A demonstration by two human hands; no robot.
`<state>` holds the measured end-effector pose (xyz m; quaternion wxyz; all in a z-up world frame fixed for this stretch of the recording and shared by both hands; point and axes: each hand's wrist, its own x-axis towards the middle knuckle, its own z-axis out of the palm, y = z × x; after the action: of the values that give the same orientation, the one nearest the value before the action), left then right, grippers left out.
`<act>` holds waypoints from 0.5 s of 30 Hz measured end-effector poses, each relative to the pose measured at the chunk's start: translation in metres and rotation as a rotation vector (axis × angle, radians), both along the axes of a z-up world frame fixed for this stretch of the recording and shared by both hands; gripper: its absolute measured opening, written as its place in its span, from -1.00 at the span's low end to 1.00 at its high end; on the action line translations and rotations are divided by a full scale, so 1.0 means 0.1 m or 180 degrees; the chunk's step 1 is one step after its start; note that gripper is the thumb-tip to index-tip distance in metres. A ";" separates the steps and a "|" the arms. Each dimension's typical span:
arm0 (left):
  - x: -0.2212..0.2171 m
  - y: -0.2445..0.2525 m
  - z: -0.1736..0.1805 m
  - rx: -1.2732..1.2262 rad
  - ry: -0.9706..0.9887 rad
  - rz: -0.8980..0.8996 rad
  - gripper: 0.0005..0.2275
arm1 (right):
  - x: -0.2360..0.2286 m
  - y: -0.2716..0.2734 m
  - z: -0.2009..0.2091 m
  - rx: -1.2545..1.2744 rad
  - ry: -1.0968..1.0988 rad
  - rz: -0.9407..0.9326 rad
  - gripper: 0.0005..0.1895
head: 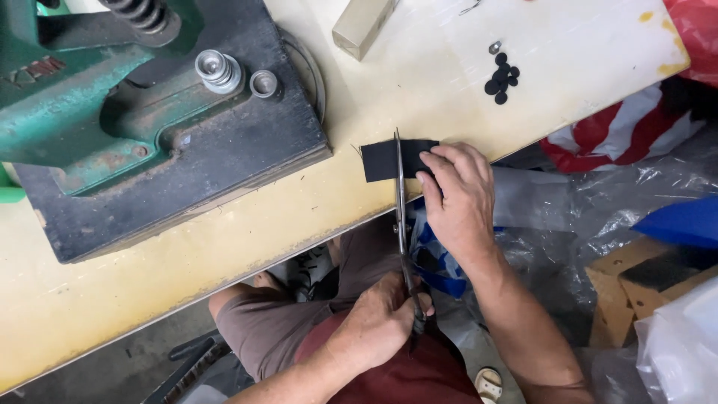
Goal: The person retrieves a pair of shears and uses them to cut a small black square piece of material into two halves. They then fold one half and trim the edges to create a circular shape, repeating the process with the second half.
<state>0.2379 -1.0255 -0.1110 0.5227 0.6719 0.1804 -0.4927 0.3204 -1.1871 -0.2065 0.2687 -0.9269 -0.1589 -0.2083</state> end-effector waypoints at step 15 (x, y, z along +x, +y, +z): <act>-0.09 0.02 -0.08 -0.0301 0.0327 0.0497 -0.79 | 0.01 -0.04 0.01 -0.0068 -0.0003 0.0056 -0.78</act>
<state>0.2292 -1.0230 -0.1187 0.5807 0.6043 0.2354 -0.4922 0.3216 -1.1909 -0.2060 0.2605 -0.9282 -0.1695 -0.2046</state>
